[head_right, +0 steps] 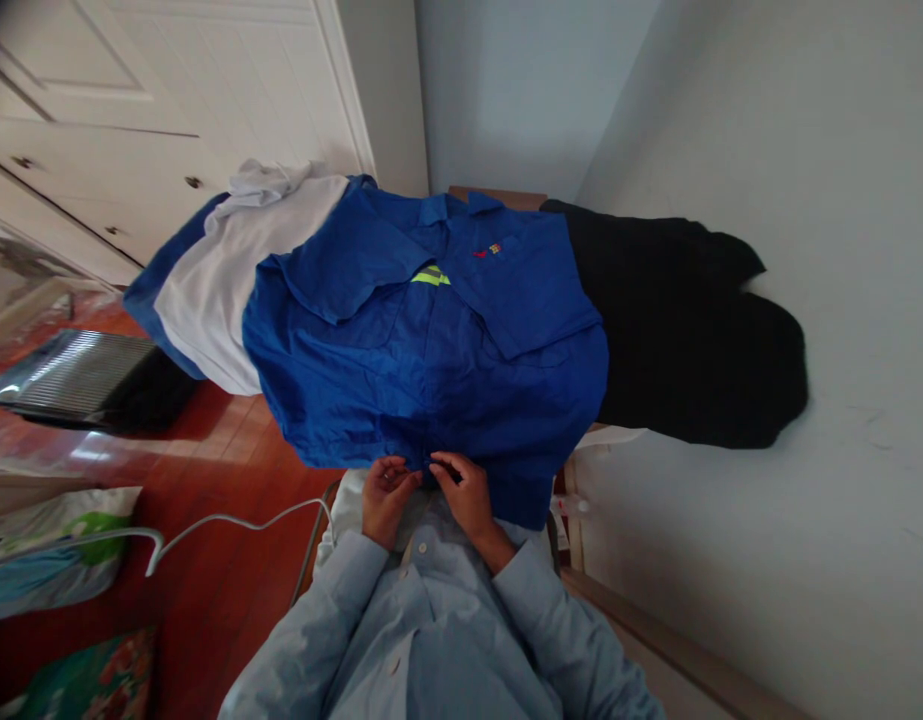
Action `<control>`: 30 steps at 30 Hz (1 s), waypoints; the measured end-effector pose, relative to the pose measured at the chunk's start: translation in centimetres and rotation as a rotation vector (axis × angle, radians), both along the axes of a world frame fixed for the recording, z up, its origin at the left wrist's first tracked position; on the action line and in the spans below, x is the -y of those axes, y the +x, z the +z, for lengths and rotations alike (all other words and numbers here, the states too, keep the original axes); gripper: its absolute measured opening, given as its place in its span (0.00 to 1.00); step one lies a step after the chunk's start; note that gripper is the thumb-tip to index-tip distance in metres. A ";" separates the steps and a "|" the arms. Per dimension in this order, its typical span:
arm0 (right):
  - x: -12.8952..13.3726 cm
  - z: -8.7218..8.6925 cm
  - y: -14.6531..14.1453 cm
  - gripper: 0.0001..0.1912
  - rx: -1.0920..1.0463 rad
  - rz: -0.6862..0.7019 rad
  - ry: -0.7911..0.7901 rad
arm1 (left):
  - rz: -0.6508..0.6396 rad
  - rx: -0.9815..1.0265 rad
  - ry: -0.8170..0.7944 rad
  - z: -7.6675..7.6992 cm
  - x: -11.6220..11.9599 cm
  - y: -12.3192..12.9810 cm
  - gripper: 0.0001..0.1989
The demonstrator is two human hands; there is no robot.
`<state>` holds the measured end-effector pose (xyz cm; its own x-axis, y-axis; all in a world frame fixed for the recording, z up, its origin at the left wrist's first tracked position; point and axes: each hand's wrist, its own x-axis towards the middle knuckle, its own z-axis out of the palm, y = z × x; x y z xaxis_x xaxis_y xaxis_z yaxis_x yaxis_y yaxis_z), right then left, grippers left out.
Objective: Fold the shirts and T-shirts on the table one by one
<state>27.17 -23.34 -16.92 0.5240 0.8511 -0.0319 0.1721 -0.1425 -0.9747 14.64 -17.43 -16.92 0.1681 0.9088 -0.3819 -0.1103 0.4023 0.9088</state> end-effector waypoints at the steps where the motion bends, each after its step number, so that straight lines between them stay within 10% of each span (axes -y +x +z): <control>1: -0.1 -0.1 0.0 0.10 0.012 -0.003 0.011 | 0.014 0.019 -0.006 0.0 0.0 0.0 0.23; 30: -0.7 -0.3 0.1 0.06 0.112 0.032 0.146 | -0.020 0.042 -0.039 0.2 -0.2 0.0 0.25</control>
